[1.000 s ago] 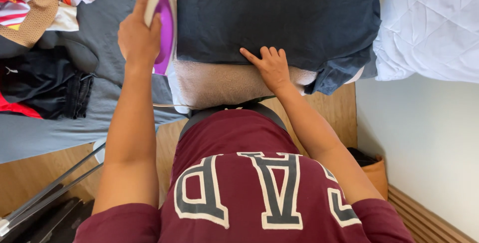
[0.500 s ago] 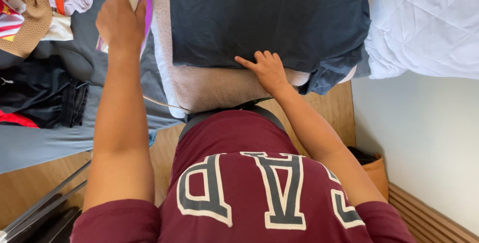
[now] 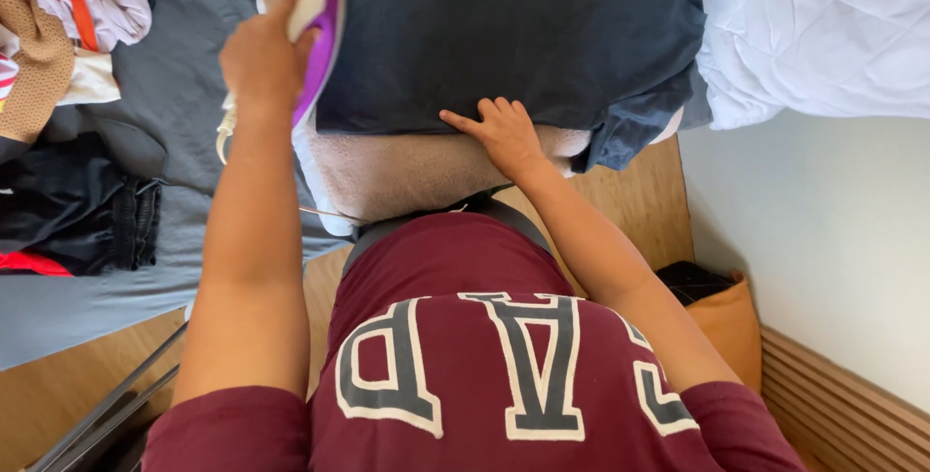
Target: The person irons a white garment and then a black t-shirt on a towel-covered surface. They use a purple and white iron to smooth the fabric, folding the garments as they work.
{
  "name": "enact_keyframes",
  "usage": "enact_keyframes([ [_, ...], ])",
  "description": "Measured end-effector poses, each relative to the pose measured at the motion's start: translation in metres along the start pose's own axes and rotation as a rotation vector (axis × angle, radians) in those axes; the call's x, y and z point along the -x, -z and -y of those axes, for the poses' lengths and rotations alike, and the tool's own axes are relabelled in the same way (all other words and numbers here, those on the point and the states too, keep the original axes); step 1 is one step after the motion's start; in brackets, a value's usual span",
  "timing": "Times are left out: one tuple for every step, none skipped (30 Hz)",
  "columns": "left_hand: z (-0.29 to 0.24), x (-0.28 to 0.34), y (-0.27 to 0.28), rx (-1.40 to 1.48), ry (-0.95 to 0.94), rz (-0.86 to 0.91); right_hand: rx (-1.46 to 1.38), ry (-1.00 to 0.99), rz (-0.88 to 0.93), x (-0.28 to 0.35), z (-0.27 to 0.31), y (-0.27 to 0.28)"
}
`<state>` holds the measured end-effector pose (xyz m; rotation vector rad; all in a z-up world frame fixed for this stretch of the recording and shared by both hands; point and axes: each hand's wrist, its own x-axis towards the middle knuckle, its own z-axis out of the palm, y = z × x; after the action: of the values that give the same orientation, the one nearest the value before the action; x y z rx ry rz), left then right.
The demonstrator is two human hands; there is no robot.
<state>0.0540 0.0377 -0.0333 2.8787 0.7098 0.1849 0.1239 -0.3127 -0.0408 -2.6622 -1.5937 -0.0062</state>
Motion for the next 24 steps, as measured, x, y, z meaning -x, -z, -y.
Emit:
enact_keyframes([
  [0.006,0.000,0.009,0.077,0.044,0.039,-0.010,-0.002,-0.015,-0.001,0.000,-0.001],
  [0.012,-0.001,0.018,0.155,0.087,0.077,-0.020,-0.003,-0.029,-0.002,0.000,-0.002],
  [0.009,0.004,0.025,0.152,0.090,0.075,-0.021,0.000,-0.031,-0.002,-0.002,-0.002],
  [0.005,0.009,0.032,0.176,-0.024,0.100,-0.032,-0.002,-0.005,-0.002,-0.003,-0.003],
  [0.001,0.016,0.038,0.202,-0.139,0.130,-0.043,-0.006,0.026,0.001,-0.003,-0.004],
  [-0.009,0.022,0.057,0.202,-0.137,0.133,-0.045,-0.006,0.029,0.002,-0.007,-0.006],
  [-0.020,0.025,0.076,0.279,-0.168,0.337,-0.077,-0.012,-0.006,0.002,-0.012,-0.009],
  [-0.031,0.029,0.096,0.356,-0.199,0.542,-0.109,-0.019,-0.042,0.002,-0.017,-0.011],
  [-0.039,0.038,0.096,0.357,-0.198,0.543,-0.110,-0.019,-0.040,0.002,-0.027,-0.020],
  [-0.048,0.046,0.097,0.340,-0.328,0.561,-0.182,-0.069,-0.062,0.002,-0.037,-0.030],
  [-0.057,0.055,0.097,0.323,-0.459,0.578,-0.254,-0.119,-0.085,0.003,-0.047,-0.039],
  [-0.067,0.062,0.094,0.324,-0.458,0.579,-0.255,-0.120,-0.083,-0.005,-0.054,-0.035],
  [-0.077,0.068,0.092,0.301,-0.533,0.523,-0.322,-0.178,-0.126,-0.013,-0.060,-0.030],
  [-0.087,0.075,0.090,0.278,-0.607,0.465,-0.389,-0.236,-0.169,-0.020,-0.066,-0.025],
  [-0.095,0.078,0.083,0.277,-0.608,0.467,-0.391,-0.238,-0.168,-0.036,-0.056,0.011],
  [-0.104,0.082,0.077,0.273,-0.587,0.279,-0.515,-0.240,-0.325,-0.051,-0.046,0.047],
  [-0.114,0.084,0.071,0.269,-0.567,0.093,-0.635,-0.243,-0.485,-0.066,-0.037,0.083],
  [-0.121,0.083,0.066,0.269,-0.571,0.096,-0.635,-0.248,-0.486,-0.074,-0.034,0.096],
  [-0.128,0.084,0.062,0.269,-0.504,0.087,-0.665,-0.224,-0.556,-0.080,-0.032,0.108],
  [-0.136,0.084,0.058,0.268,-0.437,0.079,-0.693,-0.199,-0.625,-0.086,-0.029,0.121],
  [-0.135,0.084,0.049,0.270,-0.440,0.083,-0.692,-0.204,-0.624,-0.085,-0.033,0.118],
  [-0.135,0.083,0.040,0.229,-0.435,0.174,-0.630,-0.082,-0.493,-0.083,-0.037,0.115],
  [-0.135,0.077,0.031,0.186,-0.436,0.253,-0.558,0.040,-0.372,-0.084,-0.045,0.114],
  [-0.133,0.066,0.032,0.185,-0.447,0.246,-0.549,0.037,-0.381,-0.075,-0.052,0.108],
])
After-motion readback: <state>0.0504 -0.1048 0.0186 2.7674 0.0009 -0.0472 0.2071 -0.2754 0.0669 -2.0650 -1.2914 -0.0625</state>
